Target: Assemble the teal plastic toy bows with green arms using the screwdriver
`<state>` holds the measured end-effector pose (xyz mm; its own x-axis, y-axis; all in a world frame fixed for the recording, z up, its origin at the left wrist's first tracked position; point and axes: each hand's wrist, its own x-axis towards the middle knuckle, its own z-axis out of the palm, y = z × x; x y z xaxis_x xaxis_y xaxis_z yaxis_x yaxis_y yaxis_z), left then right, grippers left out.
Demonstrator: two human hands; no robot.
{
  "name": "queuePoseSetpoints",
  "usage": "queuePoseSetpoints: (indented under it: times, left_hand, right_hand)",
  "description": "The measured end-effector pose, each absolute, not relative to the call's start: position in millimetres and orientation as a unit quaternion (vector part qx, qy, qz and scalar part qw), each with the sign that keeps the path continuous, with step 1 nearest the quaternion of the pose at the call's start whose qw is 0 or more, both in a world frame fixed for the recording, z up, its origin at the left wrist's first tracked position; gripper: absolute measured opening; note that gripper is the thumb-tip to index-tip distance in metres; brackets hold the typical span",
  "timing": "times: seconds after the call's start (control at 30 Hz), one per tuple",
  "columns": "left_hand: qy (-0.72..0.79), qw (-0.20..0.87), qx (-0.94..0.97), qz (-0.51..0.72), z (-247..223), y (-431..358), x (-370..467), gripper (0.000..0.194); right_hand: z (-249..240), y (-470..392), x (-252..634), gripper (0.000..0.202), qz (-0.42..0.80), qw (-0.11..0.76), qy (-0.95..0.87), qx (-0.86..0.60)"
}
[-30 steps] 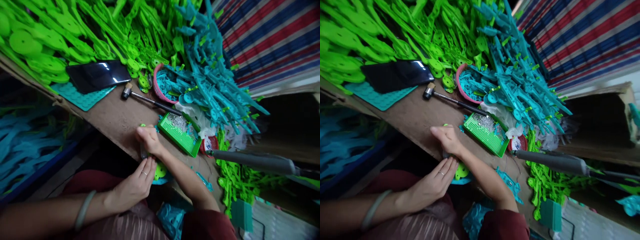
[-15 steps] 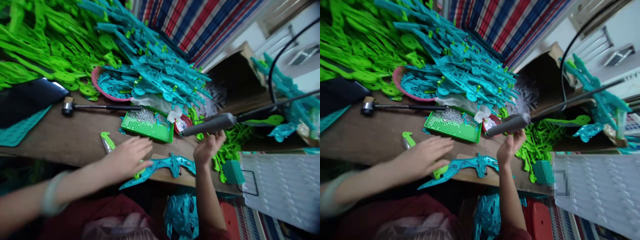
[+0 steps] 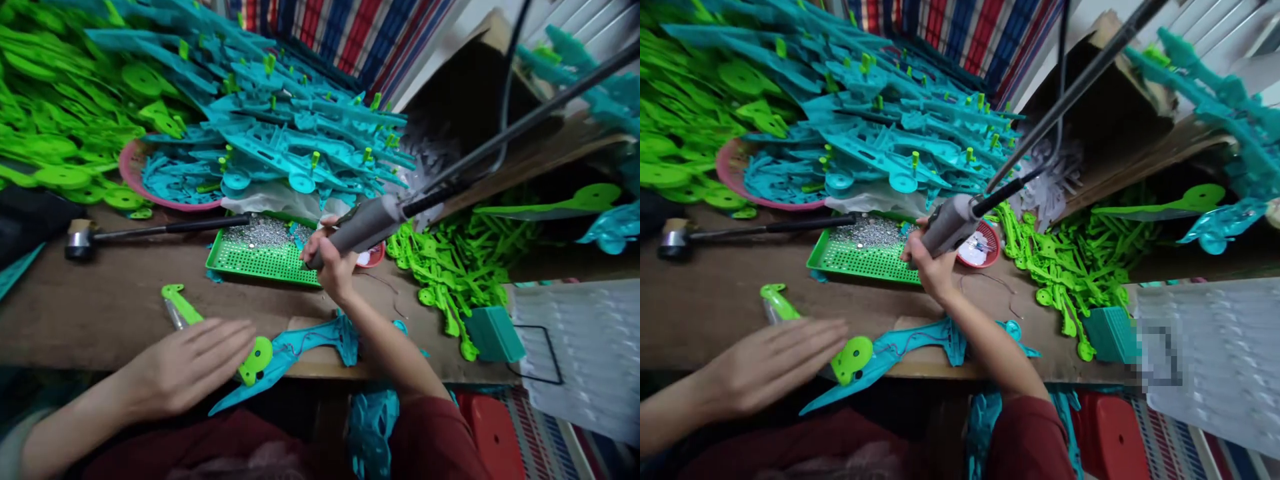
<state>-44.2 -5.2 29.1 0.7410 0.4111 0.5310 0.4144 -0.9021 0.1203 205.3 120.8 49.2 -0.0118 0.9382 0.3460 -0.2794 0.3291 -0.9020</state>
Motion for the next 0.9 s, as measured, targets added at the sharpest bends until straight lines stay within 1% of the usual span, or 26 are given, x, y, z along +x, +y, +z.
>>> queuePoseSetpoints:
  times: [0.07, 0.17, 0.27, 0.47, 0.67, 0.77, 0.87, 0.9]
  left_hand:
    - [-0.223, -0.023, -0.941, -0.254, 17.7, -28.4, -61.2, 0.044]
    - [-0.235, -0.04, -0.941, -0.241, 3.0, -42.5, -72.7, 0.042]
    - [-0.239, -0.035, -0.939, -0.246, -4.8, -43.9, -70.2, 0.04]
    - [-0.246, -0.013, -0.932, -0.264, -14.1, -39.3, -50.9, 0.043]
    - [-0.253, -0.016, -0.924, -0.287, -18.5, -33.4, -29.0, 0.043]
    - [-0.25, -0.011, -0.92, -0.301, -19.3, -32.8, -25.0, 0.041]
    - [-0.244, -0.03, -0.919, -0.31, -19.4, -32.8, -25.6, 0.041]
    - [-0.244, -0.04, -0.918, -0.309, -19.1, -32.6, -26.3, 0.042]
  right_hand:
    - [36.9, 123.7, 192.4, 0.038, 0.482, 0.644, -0.508, -0.308]
    - [28.8, 125.7, 185.8, 0.044, 0.474, 0.66, -0.49, -0.316]
    - [26.7, 127.2, 185.4, 0.041, 0.462, 0.668, -0.493, -0.313]
    - [20.2, 127.6, 183.7, 0.036, 0.439, 0.659, -0.519, -0.322]
    - [15.0, 132.8, 178.9, 0.039, 0.415, 0.639, -0.514, -0.395]
    - [31.7, 126.7, 178.1, 0.038, 0.397, 0.647, -0.505, -0.411]
    - [67.9, 94.2, 180.9, 0.029, 0.382, 0.669, -0.502, -0.393]
    - [81.3, 77.7, 182.4, 0.027, 0.396, 0.661, -0.513, -0.378]
